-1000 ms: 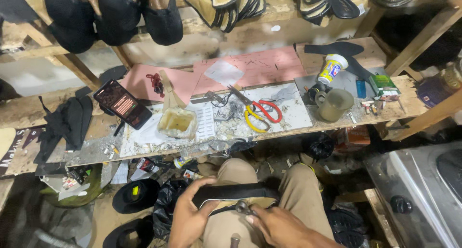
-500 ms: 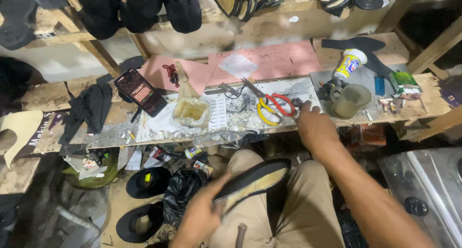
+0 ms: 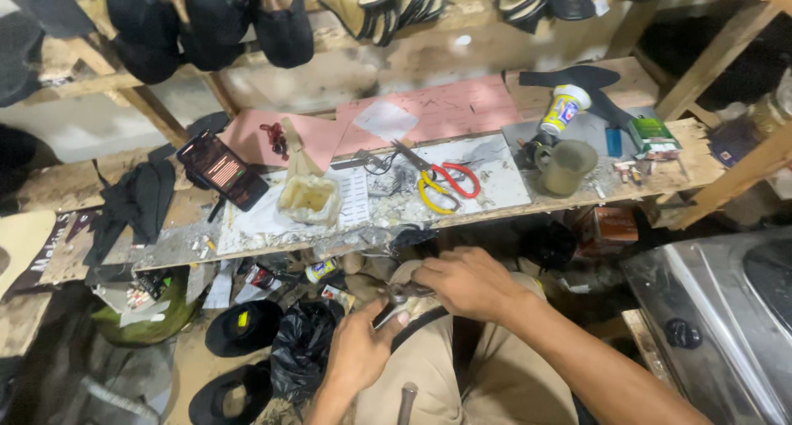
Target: The person sits on the floor holding a black shoe upper across their lap. They turn the shoe over, pull and press the fabric edges, trim excess material with scissors, and work the shoe with a small hand tool while checking the insole area.
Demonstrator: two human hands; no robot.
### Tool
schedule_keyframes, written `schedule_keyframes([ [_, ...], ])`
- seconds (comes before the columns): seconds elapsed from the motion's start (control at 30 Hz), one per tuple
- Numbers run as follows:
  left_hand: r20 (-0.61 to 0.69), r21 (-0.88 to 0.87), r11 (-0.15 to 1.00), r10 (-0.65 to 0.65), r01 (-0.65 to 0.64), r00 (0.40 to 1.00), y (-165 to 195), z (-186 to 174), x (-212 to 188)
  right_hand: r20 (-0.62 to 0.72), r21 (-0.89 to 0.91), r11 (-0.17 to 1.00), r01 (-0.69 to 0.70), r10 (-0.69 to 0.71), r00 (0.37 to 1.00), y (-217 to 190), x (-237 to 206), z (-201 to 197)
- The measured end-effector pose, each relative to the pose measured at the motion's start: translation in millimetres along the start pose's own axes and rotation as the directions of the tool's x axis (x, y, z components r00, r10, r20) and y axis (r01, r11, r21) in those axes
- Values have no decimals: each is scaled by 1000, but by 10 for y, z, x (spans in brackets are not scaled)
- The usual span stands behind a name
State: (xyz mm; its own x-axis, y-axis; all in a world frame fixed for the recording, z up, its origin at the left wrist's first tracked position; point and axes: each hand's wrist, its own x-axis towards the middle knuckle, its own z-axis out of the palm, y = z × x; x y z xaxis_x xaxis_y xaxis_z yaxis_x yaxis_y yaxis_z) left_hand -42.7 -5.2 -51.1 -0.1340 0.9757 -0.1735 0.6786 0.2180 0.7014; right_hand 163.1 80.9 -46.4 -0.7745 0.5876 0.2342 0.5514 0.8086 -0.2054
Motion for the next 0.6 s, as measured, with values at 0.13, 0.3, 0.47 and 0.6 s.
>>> schedule_keyframes([
  [0.13, -65, -137, 991, -11, 2, 998, 105, 103, -21, -196, 97, 994, -47, 65, 978, -64, -82, 11],
  [0.3, -284, -153, 957, 198, -248, 938, -20, 372, -117, 146, 372, 708, -600, 593, 791, -314, -470, 12],
  [0.47, -336, 195, 869, 495, -455, 801, -243, 710, -207, 270, 369, 773, -516, 442, 855, -362, -737, 128],
  [0.6, -341, 273, 824, 566, -497, 751, -371, 834, -165, 232, 378, 807, -453, 392, 891, -360, -700, 241],
])
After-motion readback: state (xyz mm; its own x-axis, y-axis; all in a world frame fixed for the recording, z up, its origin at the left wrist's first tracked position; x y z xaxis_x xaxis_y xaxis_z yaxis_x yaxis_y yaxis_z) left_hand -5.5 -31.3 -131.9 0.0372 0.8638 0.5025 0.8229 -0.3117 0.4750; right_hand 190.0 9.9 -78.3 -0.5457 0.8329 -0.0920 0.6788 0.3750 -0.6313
